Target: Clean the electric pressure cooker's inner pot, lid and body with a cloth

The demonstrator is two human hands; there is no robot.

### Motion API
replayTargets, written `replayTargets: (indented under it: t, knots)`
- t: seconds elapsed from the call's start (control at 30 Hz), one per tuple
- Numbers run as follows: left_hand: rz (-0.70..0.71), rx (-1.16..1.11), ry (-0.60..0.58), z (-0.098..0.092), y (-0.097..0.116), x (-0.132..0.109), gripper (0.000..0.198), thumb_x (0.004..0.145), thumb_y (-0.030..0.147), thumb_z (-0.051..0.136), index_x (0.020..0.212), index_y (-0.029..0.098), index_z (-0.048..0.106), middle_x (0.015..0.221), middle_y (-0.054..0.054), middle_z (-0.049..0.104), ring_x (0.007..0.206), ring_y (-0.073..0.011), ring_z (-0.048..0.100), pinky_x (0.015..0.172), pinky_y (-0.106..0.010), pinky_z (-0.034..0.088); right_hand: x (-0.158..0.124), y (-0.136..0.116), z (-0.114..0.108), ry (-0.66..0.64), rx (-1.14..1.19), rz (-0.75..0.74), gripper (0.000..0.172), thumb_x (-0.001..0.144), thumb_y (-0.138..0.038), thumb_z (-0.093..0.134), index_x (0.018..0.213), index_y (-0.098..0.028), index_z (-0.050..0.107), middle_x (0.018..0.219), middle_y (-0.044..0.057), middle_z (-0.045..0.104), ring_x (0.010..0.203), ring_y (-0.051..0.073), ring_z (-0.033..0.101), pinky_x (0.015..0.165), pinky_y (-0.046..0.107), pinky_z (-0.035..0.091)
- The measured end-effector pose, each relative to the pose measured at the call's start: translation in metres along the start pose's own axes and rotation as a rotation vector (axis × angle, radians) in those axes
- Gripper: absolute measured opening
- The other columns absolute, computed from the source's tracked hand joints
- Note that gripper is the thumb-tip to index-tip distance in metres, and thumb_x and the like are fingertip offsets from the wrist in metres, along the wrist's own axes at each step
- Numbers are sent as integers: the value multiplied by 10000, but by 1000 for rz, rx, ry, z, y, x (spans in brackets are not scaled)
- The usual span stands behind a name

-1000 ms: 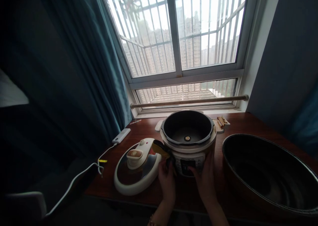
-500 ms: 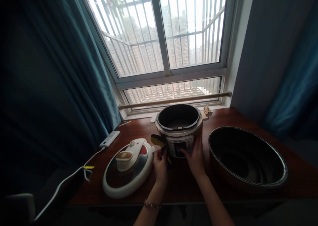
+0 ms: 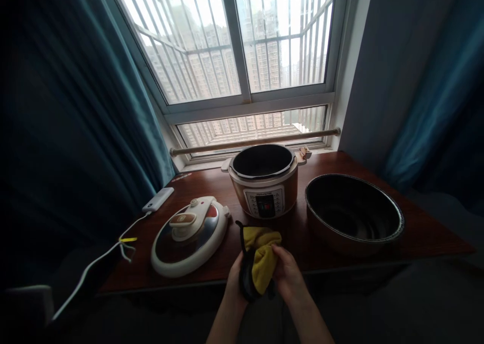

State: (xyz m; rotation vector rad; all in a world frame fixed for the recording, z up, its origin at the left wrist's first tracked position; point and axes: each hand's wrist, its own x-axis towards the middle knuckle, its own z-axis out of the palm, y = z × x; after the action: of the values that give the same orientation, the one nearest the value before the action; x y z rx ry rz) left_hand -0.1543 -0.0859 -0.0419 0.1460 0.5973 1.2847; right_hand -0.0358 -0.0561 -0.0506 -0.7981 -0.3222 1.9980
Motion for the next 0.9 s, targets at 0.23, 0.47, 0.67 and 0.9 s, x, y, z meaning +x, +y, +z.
replayTargets:
  t: [0.23, 0.47, 0.67, 0.9]
  knots:
    - [138, 55, 230, -18, -22, -15, 395, 717, 324, 677, 1078, 176, 614, 1130, -111, 636, 1052, -282, 589, 920, -412, 474, -7, 4, -12, 21, -4, -68, 250, 674, -281, 677, 888, -153, 660, 920, 42, 685, 920, 205, 625, 815, 301, 476]
    - [278, 91, 281, -5, -23, -12, 376, 729, 218, 663, 1095, 152, 602, 1095, -114, 651, 1052, -266, 592, 916, -387, 481, -21, 11, -15, -54, -268, -75, 386, 640, -335, 736, 954, -132, 639, 906, 63, 684, 829, 184, 638, 738, 260, 475]
    - [462, 267, 276, -7, -5, 11, 350, 693, 266, 697, 1027, 192, 621, 1035, -62, 671, 972, -209, 623, 850, -309, 496, -16, 0, -13, -38, -196, -83, 212, 592, -166, 659, 799, -119, 657, 720, 37, 679, 638, 160, 622, 568, 226, 455]
    - [614, 935, 234, -40, 27, 53, 510, 763, 588, 488, 590, 123, 601, 520, -27, 583, 467, -115, 516, 454, -222, 372, -14, -27, -10, 60, -36, -512, 198, 695, -263, 558, 857, -218, 662, 751, -14, 649, 694, 133, 603, 634, 253, 483]
